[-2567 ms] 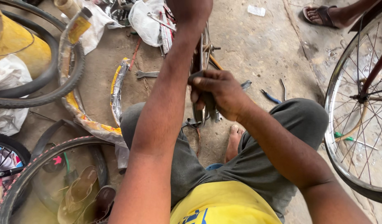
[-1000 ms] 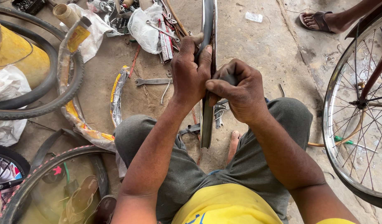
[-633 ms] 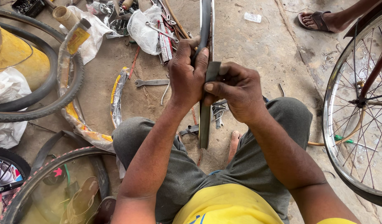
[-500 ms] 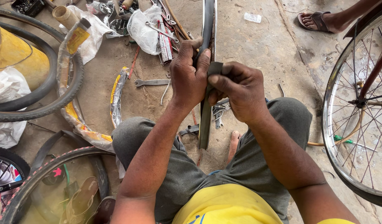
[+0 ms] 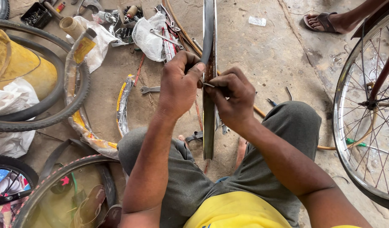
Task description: The person cuts a strip of rubber from a bicycle inner tube using shears. They then fit the cut rubber strip into the rim of a bicycle wheel and trim the excess material. Finally, they open a package of new spokes and place them into the wheel hub.
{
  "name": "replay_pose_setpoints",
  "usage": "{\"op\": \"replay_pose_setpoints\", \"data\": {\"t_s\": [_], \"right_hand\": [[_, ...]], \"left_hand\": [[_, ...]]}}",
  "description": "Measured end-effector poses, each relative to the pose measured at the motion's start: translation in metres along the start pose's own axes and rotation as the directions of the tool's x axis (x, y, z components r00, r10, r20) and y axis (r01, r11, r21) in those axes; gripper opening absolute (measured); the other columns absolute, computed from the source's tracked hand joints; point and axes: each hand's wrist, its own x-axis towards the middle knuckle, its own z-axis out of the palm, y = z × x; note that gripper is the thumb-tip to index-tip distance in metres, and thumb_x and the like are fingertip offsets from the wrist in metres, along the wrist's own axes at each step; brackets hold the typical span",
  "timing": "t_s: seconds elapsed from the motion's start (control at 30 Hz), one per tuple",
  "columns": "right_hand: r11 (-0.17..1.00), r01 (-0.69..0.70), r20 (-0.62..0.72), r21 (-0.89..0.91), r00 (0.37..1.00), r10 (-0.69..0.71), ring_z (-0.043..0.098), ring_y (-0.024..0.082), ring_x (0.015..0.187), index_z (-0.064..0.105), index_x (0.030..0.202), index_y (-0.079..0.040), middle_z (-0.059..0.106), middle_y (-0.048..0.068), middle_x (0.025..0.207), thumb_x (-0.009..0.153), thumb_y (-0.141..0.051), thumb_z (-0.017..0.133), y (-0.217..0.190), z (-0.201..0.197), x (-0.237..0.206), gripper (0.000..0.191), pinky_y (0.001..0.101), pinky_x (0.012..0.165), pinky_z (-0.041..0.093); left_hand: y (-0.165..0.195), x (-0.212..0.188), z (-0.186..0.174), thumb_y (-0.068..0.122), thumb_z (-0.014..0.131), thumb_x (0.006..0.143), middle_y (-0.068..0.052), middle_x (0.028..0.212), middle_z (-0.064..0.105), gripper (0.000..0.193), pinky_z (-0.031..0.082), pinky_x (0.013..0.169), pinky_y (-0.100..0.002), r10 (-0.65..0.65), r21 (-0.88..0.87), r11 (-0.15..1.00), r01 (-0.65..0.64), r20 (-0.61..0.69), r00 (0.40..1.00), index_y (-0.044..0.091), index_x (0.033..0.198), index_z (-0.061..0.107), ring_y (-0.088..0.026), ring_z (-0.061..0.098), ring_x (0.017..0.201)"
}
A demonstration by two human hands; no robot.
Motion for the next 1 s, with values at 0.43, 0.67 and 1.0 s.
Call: {"op": "replay_pose_setpoints", "data": {"t_s": [0.43, 0.67, 1.0], "right_hand": [[0.998, 0.069, 0.023, -0.010, 0.997, -0.068, 0.067, 0.010, 0.075, 0.062, 0.101, 0.001, 0.060, 0.010, 0.098, 0.096, 0.010, 0.070, -0.009, 0.007, -0.005, 0.013, 0.0239, 0.059, 0.059], [0.993, 0.107, -0.023, -0.051, 0.994, -0.109, 0.062, 0.008, 0.068, 0.063, 0.099, -0.002, 0.060, 0.006, 0.088, 0.098, 0.002, 0.073, -0.009, 0.004, -0.002, 0.011, 0.0257, 0.054, 0.052], [0.995, 0.037, -0.417, 0.098, 0.909, 0.007, 0.057, 0.005, 0.068, 0.064, 0.096, -0.010, 0.064, -0.001, 0.082, 0.106, -0.012, 0.067, 0.025, 0.007, 0.018, 0.011, 0.0230, 0.057, 0.050]], "left_hand": [[-0.009, 0.023, 0.004, -0.003, 0.053, 0.084, -0.004, 0.073, 0.065, 0.014, 0.048, 0.057, -0.027, 0.050, -0.035, 0.998, -0.056, -0.148, 0.988, 0.000, 0.085, 0.066, -0.010, 0.057, 0.064], [-0.007, 0.021, 0.012, 0.029, 0.067, 0.100, -0.001, 0.066, 0.064, 0.030, 0.045, 0.053, -0.029, 0.207, 0.138, 0.974, -0.179, -0.225, 0.952, 0.003, 0.086, 0.070, -0.009, 0.055, 0.057], [0.001, -0.011, 0.045, 0.016, 0.061, 0.106, -0.004, 0.065, 0.062, 0.016, 0.045, 0.046, -0.034, 0.193, 0.263, 0.950, -0.169, -0.069, 0.979, 0.009, 0.092, 0.064, -0.013, 0.055, 0.052]]}}
